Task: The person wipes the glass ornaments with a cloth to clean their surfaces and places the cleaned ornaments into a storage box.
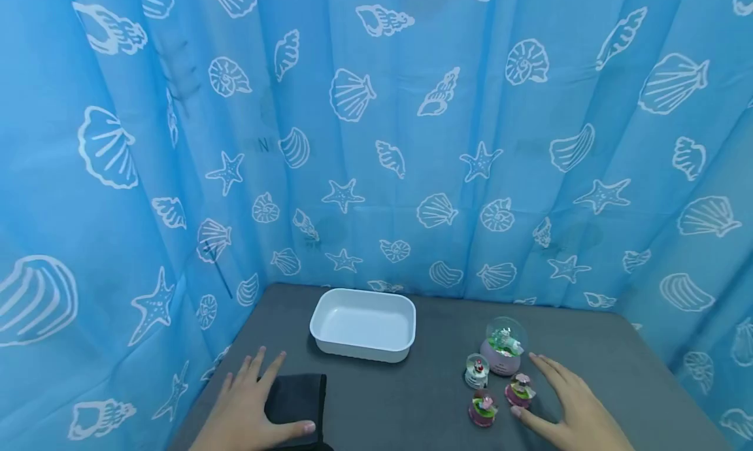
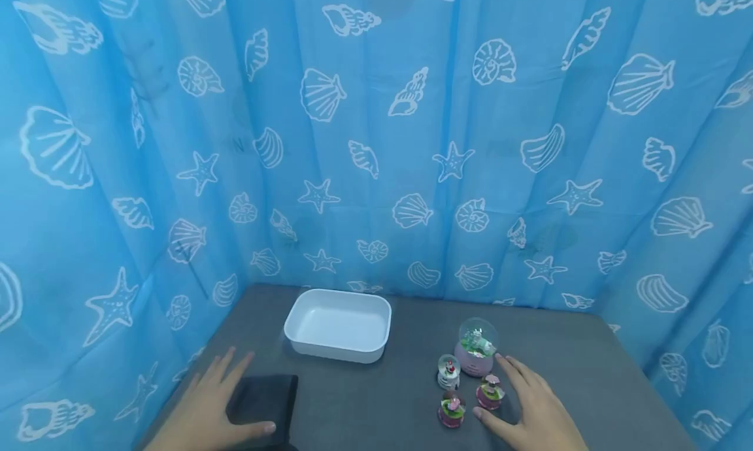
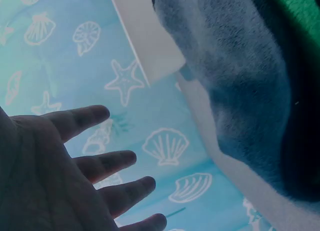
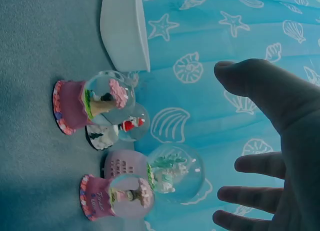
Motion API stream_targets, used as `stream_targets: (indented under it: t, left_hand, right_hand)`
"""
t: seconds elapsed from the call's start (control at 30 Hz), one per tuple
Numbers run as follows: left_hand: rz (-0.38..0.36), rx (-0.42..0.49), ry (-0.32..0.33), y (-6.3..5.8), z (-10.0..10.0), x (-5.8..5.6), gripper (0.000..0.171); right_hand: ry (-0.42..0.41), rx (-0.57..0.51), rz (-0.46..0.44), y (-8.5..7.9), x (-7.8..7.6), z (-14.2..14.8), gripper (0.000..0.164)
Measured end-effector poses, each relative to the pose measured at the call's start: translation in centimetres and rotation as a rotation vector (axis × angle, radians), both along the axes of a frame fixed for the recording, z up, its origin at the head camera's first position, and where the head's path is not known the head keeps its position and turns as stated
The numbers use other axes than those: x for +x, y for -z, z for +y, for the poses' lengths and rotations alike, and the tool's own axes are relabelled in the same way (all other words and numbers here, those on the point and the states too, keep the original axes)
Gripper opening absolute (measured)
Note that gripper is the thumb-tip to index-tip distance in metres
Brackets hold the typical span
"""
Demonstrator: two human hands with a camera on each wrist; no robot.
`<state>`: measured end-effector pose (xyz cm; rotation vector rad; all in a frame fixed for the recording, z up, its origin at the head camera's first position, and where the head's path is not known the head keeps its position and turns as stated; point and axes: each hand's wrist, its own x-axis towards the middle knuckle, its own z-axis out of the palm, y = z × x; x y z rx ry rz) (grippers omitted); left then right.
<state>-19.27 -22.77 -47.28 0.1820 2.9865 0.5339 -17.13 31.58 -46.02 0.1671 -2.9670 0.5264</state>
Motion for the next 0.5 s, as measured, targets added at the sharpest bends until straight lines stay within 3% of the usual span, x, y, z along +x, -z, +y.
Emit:
stream_targets:
  t: [0.23,0.5]
  left_hand:
    - [-0.006,0.031,0.011,0.9,0.5,-0.2,0.126]
    - [-0.028,0.065,0.059,2.1,-0.2,-0.2,0.129]
  right_hand:
    - [-0.033,-0.101,0.053,0.5,0.5,-0.5,0.094]
    - [0.005,-0.192,-0.046,1.2,0.7,-1.0,0.092]
